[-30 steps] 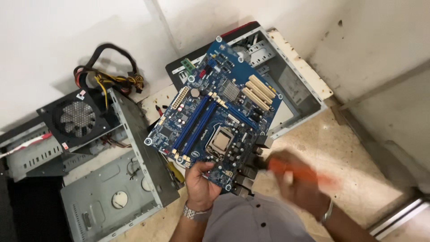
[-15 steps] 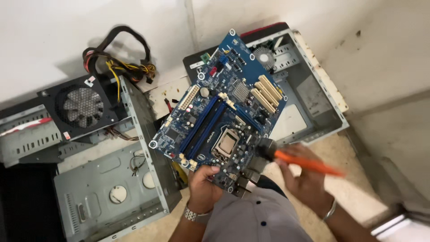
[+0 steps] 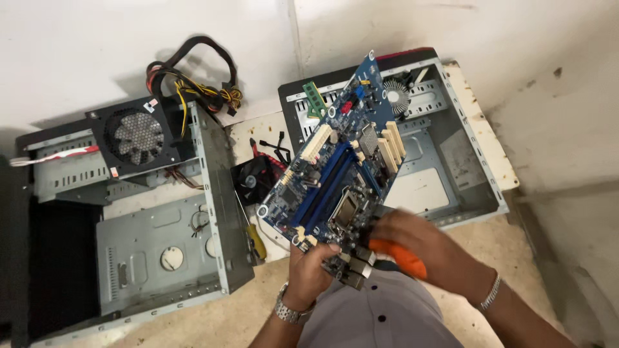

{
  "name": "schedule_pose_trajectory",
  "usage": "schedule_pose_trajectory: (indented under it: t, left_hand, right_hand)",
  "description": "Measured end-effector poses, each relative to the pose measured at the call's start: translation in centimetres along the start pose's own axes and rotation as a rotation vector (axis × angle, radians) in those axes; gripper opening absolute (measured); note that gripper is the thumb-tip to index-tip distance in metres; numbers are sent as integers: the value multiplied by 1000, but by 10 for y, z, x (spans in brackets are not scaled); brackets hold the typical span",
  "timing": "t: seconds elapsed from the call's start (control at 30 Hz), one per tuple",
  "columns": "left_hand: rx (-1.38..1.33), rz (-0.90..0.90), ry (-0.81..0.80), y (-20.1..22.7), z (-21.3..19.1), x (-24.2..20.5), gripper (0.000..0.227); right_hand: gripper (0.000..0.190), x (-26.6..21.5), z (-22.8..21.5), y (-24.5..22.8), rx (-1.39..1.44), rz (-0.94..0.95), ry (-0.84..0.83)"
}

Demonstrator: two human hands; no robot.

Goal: The person holds a blue computer motherboard and uses an orange-handled brush to sweep dust off its surface. They rotate the board to access different areas and continue brushing across slots and connectors.

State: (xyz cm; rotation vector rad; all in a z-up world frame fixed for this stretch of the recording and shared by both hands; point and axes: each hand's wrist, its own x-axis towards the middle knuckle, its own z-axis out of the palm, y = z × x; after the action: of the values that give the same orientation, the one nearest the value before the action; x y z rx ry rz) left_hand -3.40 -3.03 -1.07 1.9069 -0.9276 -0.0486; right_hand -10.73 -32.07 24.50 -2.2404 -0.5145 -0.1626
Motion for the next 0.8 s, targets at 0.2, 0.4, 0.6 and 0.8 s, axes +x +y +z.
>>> schedule_pose_trajectory:
  t: [0.2, 0.4, 0.6, 0.8]
  left_hand:
    - [-23, 111, 201, 39, 13, 23, 63]
    - [-54, 83, 231, 66, 28, 32, 49]
    - [-36, 58, 368, 102, 47, 38, 25]
    - [-22, 92, 292, 124, 71, 27, 24]
  right_hand:
    - [22, -7, -21, 18, -102, -82, 133]
    - [28, -34, -9, 32, -72, -205, -76]
    - [24, -40, -44, 37, -32, -398, -49]
    - [47, -65, -63, 36, 189, -344, -233]
